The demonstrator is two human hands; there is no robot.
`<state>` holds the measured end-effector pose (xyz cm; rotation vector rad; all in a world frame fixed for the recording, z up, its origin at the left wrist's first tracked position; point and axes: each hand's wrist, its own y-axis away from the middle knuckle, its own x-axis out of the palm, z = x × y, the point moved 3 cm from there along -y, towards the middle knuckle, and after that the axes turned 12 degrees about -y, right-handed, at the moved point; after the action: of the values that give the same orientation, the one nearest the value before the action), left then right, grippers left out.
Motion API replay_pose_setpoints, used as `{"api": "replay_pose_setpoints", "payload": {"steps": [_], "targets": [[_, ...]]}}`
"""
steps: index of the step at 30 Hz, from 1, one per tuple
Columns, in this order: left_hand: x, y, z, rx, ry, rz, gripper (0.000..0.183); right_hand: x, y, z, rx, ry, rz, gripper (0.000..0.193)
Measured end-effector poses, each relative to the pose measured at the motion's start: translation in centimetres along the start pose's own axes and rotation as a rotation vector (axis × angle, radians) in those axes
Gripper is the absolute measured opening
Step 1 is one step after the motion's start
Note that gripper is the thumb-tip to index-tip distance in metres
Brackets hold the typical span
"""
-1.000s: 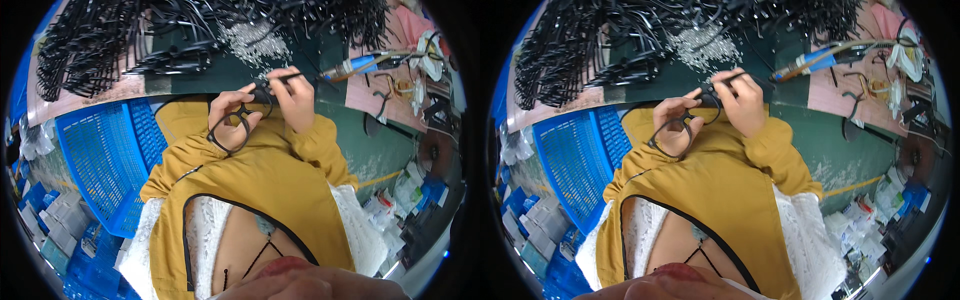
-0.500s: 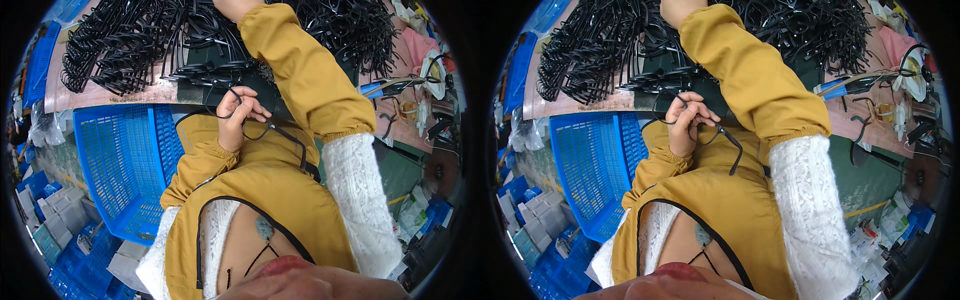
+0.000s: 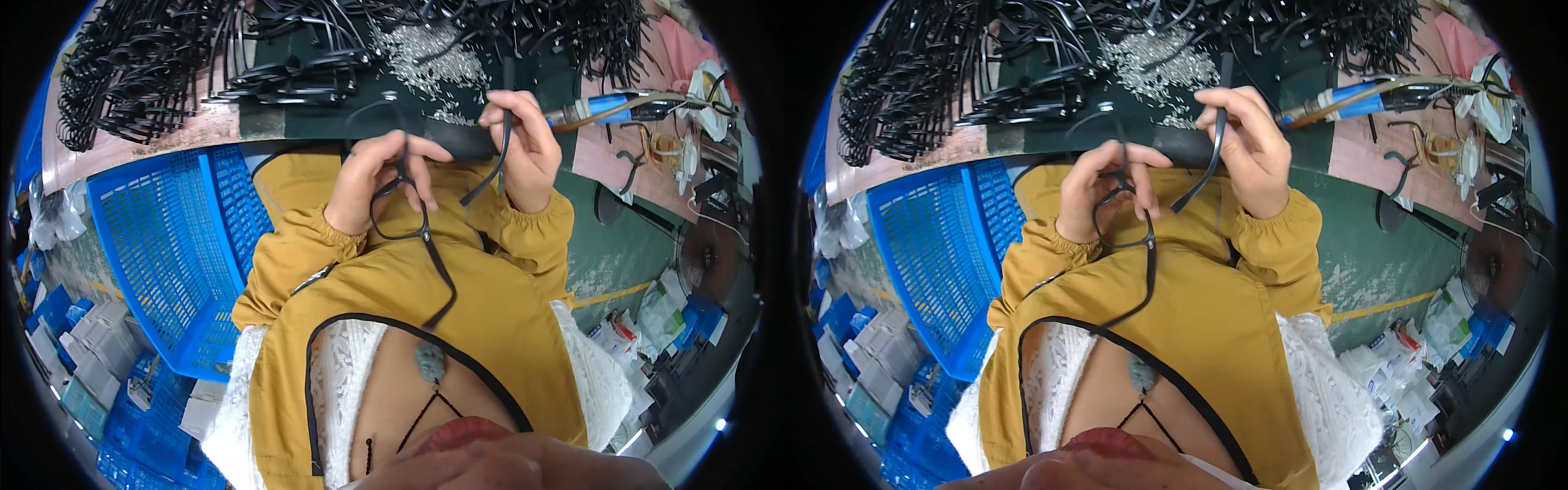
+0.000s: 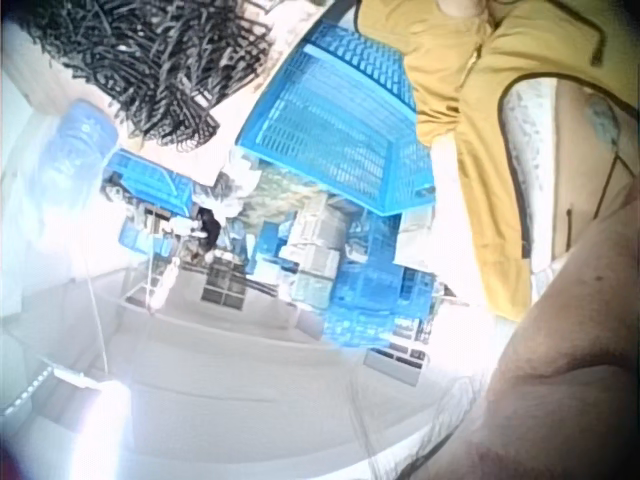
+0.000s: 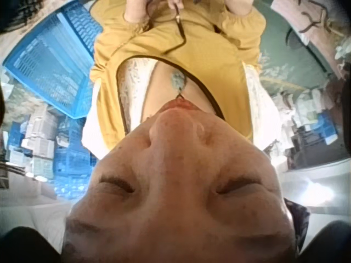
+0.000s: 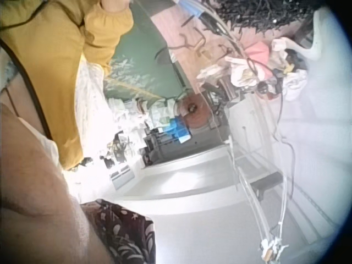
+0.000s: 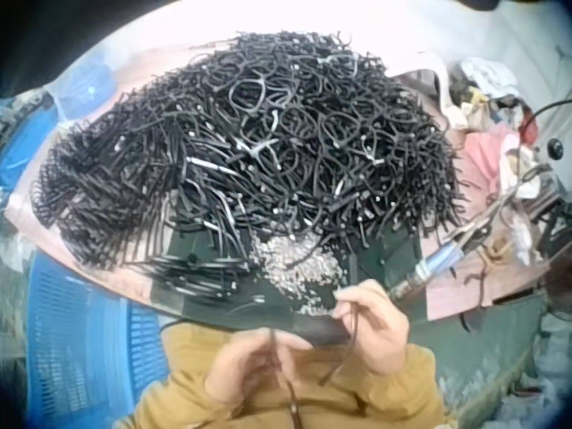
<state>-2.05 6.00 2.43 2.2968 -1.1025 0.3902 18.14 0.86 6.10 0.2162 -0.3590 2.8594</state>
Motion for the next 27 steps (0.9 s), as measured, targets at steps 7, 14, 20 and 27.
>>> {"api": "replay_pose_setpoints", "payload": {"steps": [7, 14, 20, 27], "targets": [[2.7, -1.1, 1.9, -0.394, 0.102, 0.229, 0.051, -0.9, 2.5, 1.6, -0.132, 0.181, -0.025, 0.015], [2.1, -1.2, 1.8, -0.380, 0.024, 0.100, 0.042, -1.0, 1.7, -0.1, 0.072, 0.509, 0.016, 0.015], [2.3, -1.4, 1.7, -0.387, 0.065, 0.096, 0.043, -0.9, 1.8, -2.4, 0.005, 0.318, -0.017, 0.012], [2.1, -1.6, 1.4, -0.369, 0.072, 0.125, 0.044, -0.5, 0.4, -3.0, 0.082, 0.228, 0.035, 0.010]]}}
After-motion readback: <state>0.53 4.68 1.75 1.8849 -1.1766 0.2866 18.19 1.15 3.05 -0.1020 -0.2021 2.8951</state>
